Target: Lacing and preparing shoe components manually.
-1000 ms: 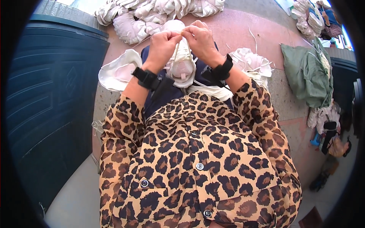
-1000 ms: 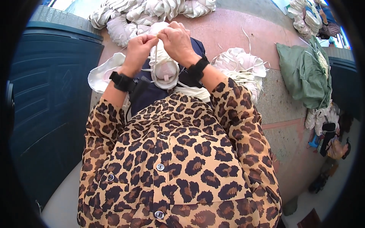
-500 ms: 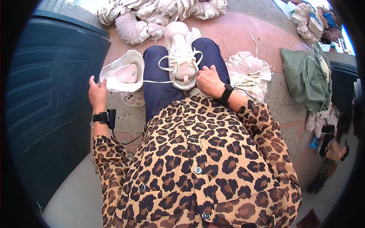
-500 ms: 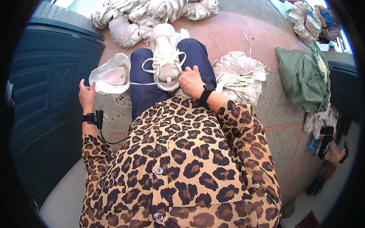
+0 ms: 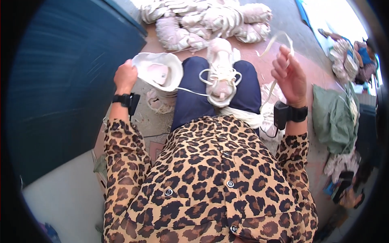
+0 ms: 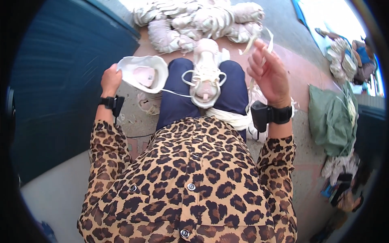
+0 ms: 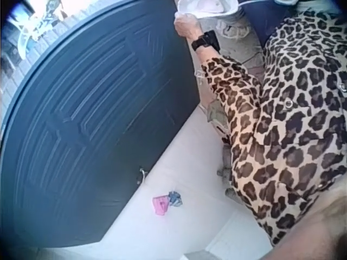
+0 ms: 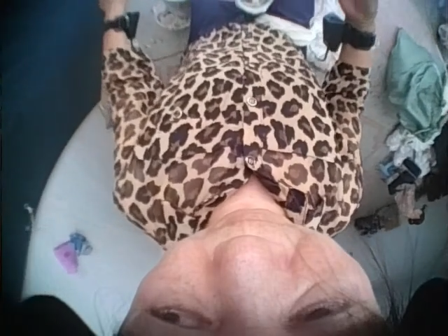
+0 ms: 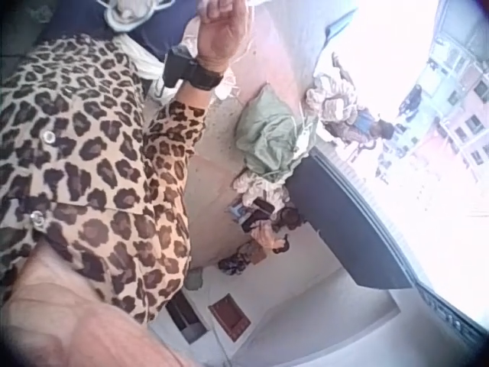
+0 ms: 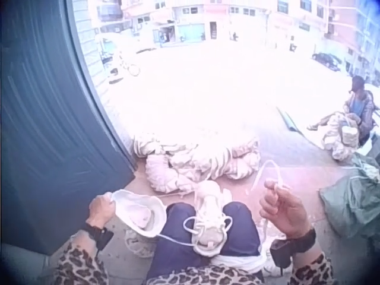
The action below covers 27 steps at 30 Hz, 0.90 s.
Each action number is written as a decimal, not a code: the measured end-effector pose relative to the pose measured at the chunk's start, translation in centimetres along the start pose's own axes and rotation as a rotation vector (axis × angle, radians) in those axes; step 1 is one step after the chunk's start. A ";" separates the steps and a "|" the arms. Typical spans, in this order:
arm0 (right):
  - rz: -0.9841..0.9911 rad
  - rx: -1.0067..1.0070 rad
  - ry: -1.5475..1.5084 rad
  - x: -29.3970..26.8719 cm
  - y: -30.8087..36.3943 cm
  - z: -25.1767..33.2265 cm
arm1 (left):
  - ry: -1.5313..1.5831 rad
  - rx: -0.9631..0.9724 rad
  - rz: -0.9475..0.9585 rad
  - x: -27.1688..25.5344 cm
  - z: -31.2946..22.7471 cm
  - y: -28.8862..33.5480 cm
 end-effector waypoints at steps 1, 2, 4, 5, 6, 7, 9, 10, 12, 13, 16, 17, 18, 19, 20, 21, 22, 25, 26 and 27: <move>0.000 0.059 0.054 0.4 -0.8 -1.7 | -0.038 0.001 0.021 -0.4 -0.6 0.0; 0.043 0.136 0.071 1.2 -1.4 -3.8 | -0.113 0.011 0.069 -0.5 -1.3 -0.1; -0.090 0.333 0.258 1.2 -2.0 -7.8 | -0.239 0.171 0.060 -1.3 -4.0 0.0; -0.054 0.417 0.318 2.0 -2.5 -9.9 | -0.275 0.233 0.097 -1.0 -5.1 0.2; 0.037 0.481 0.355 3.3 -2.9 -11.8 | -0.284 0.328 0.090 -1.2 -6.4 0.4; 0.039 0.533 0.340 4.0 -3.0 -13.2 | -0.306 0.299 0.106 -1.5 -6.5 0.6; 0.054 0.583 0.532 4.9 -3.4 -15.6 | -0.281 0.410 -0.017 -3.7 -8.2 0.9; 0.088 0.547 0.647 5.5 -3.8 -16.2 | -0.300 0.406 -0.060 -4.9 -8.5 1.0; 0.082 0.491 0.880 6.2 -4.7 -17.8 | -0.191 0.271 -0.195 -8.9 -7.9 0.8; 0.123 0.432 1.029 6.6 -4.9 -18.0 | -0.103 0.203 -0.211 -10.4 -7.8 0.9; 0.227 -0.200 1.520 10.7 -5.7 -17.5 | 0.379 0.133 -0.268 -13.1 -9.9 1.4; 0.228 -0.158 1.629 10.7 -6.2 -18.9 | 0.390 0.205 -0.306 -13.4 -11.9 2.0; 0.223 -0.238 1.709 11.3 -6.5 -19.4 | 0.394 0.319 -0.395 -14.1 -14.1 2.6; 0.251 -0.135 1.664 10.9 -7.0 -20.5 | 0.472 0.328 -0.400 -13.5 -15.0 2.9; 0.282 -0.084 1.604 10.9 -7.3 -21.3 | 0.592 0.339 -0.312 -12.1 -15.2 2.8; 0.285 -0.081 1.604 10.7 -7.3 -21.5 | 0.848 0.195 -0.137 -9.4 -14.0 2.2; 0.183 -0.014 1.589 9.5 -7.6 -21.5 | 1.130 0.146 -0.056 -7.3 -13.1 1.9; 0.032 0.107 1.528 7.0 -7.5 -21.4 | 1.578 -0.376 -0.042 1.0 -7.6 4.1; -0.026 0.107 1.481 6.4 -7.4 -21.2 | 1.653 -0.494 0.010 4.3 -6.8 5.0; -0.027 0.099 1.395 6.2 -7.2 -21.2 | 1.734 -0.621 0.079 7.7 -6.3 6.1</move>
Point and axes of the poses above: each hand's wrist, its own y-axis away from the middle knuckle, its own x-axis out of the palm, z = x × y, the point moved 9 cm from there along -y, towards the middle knuckle, and after that the axes turned 7 degrees about x, right-handed, at the moved point
